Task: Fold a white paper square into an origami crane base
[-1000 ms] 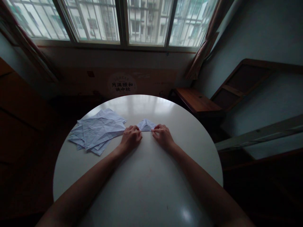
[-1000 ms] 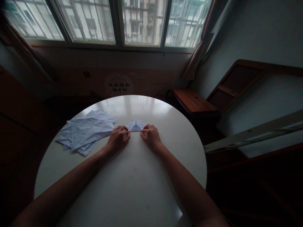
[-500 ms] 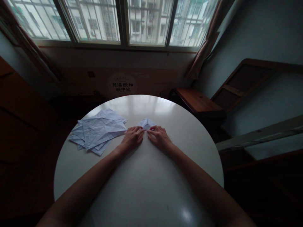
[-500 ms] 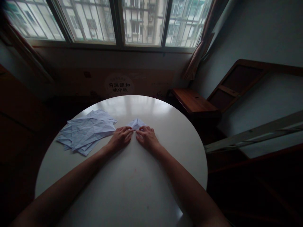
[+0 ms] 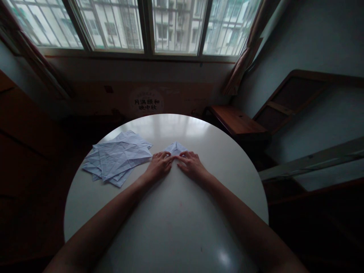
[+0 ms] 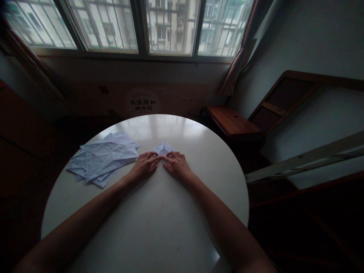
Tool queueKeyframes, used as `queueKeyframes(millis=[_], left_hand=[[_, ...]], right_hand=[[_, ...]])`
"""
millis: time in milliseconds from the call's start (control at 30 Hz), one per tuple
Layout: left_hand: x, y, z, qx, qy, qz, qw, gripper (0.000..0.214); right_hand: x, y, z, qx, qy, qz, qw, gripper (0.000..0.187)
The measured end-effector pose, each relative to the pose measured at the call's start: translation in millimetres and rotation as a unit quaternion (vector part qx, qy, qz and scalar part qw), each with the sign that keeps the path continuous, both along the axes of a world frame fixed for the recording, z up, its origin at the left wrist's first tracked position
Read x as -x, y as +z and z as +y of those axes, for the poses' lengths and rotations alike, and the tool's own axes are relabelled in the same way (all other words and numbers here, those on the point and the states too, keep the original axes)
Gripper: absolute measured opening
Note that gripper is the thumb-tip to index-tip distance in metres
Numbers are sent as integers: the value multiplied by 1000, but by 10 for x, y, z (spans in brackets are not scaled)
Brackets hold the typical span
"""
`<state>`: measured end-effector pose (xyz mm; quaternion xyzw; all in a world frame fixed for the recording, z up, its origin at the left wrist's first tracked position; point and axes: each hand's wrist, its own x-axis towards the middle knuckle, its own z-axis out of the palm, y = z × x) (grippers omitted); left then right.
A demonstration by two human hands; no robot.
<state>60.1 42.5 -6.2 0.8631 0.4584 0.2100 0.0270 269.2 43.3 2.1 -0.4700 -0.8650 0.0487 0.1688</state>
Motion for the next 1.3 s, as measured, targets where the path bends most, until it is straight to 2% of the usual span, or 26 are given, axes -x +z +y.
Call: queueKeyframes(millis=[167, 600, 867, 1067, 1300], left_hand=[[-5, -2, 1, 5, 4, 4, 1000, 42], [1, 25, -28, -8, 22, -24, 999, 32], [-1, 53, -34, -10, 34, -35, 999, 27], [-5, 67, -36, -14, 53, -27, 998, 26], [-26, 83, -53, -25, 69, -28, 997, 23]], right_hand=[[-5, -20, 6, -3, -2, 6, 1000, 43], [-1, -6, 7, -10, -14, 38, 999, 29], [-4, 61, -3, -18, -65, 51, 996, 20], [-5, 84, 1, -29, -121, 44, 991, 21], [2, 90, 6, -17, -142, 59, 988, 23]])
